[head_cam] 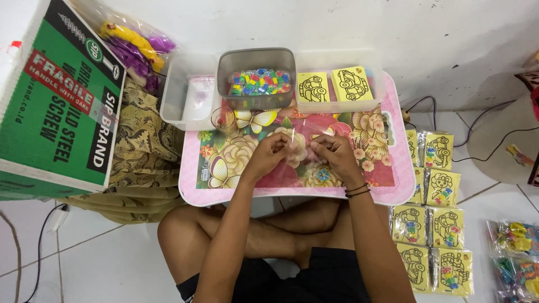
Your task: The person places a yellow illustrated card and a small clear bag of colorful beads into a larger plastic sleeve, and then seals the sleeve.
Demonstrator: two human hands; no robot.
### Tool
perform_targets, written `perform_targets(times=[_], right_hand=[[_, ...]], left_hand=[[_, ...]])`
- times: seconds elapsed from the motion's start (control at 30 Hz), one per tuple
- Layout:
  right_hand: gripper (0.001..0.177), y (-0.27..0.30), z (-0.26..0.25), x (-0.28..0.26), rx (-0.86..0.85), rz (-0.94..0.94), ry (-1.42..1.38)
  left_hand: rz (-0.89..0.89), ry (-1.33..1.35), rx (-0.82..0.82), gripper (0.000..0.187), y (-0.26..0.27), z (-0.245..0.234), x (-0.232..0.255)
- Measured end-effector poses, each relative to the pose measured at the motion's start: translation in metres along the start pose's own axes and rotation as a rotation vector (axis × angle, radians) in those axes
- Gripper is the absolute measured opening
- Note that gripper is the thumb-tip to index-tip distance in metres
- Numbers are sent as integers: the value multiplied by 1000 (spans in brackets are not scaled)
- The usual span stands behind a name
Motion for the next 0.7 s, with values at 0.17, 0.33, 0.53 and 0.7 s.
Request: perform_targets(times=[0.17,0.33,0.53,0.7], right_hand=[[7,-1,4,-3,-14,-18,14],[7,-1,4,-2,-13,-15,30],[6,-1,6,-6,-15,-25,108],[6,-1,6,-11,-26,-23,134]], left_hand=[[34,66,-22,12,2,3,5],[20,115,7,14,-3,2,-6],[35,137,57,15,-4,2,-6],[45,86,85,22,-5,1,-7]])
Point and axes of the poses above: each hand's wrist, its own y-axis away from the middle knuckle, its own z-axis out of the palm, x = y × z, the point moved 5 cm from there along -y, towards the middle knuckle, and after that the axes turned 6 degrees about -z, right-handed, at the moved point
